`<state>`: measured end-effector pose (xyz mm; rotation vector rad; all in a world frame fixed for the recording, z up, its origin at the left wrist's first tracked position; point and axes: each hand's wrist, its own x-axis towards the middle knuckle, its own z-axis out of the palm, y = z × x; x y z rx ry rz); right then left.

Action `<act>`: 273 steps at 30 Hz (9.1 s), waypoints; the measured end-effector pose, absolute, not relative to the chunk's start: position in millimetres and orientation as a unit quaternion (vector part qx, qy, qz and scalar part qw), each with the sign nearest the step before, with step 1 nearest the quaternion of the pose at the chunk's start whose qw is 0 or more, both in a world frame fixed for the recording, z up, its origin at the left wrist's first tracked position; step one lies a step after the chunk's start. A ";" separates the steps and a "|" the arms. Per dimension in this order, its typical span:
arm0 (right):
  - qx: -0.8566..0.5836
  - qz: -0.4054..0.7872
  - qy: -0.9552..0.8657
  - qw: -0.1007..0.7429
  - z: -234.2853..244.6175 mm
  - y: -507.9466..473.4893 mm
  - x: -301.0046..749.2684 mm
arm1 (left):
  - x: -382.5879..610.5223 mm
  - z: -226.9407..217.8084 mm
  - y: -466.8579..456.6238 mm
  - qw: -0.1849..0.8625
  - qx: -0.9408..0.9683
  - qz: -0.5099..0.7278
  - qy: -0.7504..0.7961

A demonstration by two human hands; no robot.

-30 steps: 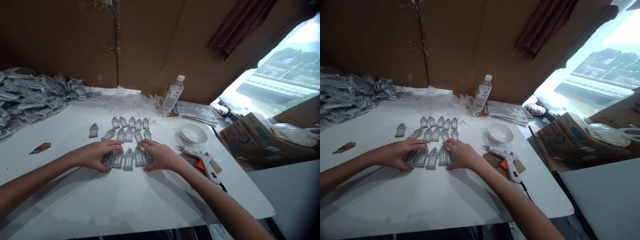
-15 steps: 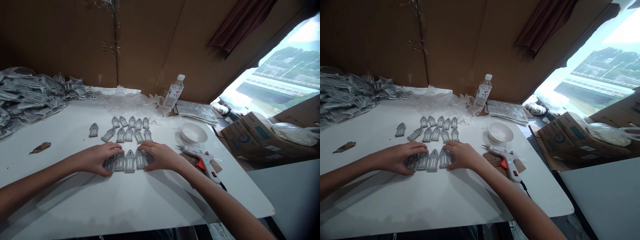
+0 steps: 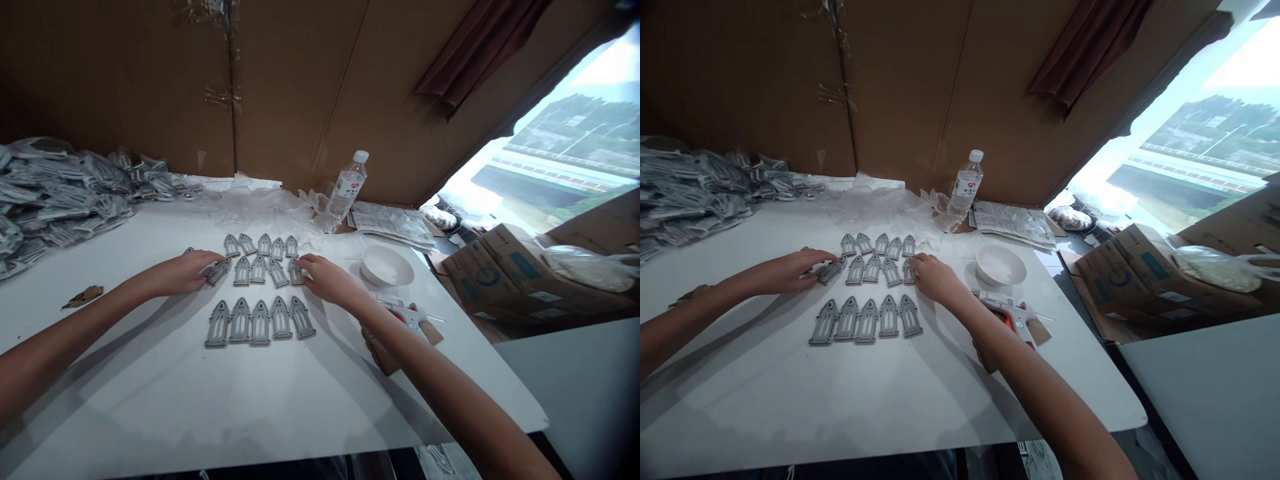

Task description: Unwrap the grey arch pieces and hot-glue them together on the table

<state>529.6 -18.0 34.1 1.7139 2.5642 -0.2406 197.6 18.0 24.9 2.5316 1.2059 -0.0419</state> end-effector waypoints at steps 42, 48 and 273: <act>0.436 -0.080 0.896 -0.010 28.9 1.1 485.2 | 232.9 5.5 13.0 0.200 0.920 0.031 0.336; 0.387 -0.099 0.917 -0.002 19.5 3.2 478.1 | 230.1 5.2 5.7 0.213 0.918 0.043 0.333; 0.701 -0.235 0.669 -0.077 15.0 67.7 532.0 | 290.2 36.9 25.0 0.650 0.554 0.296 0.428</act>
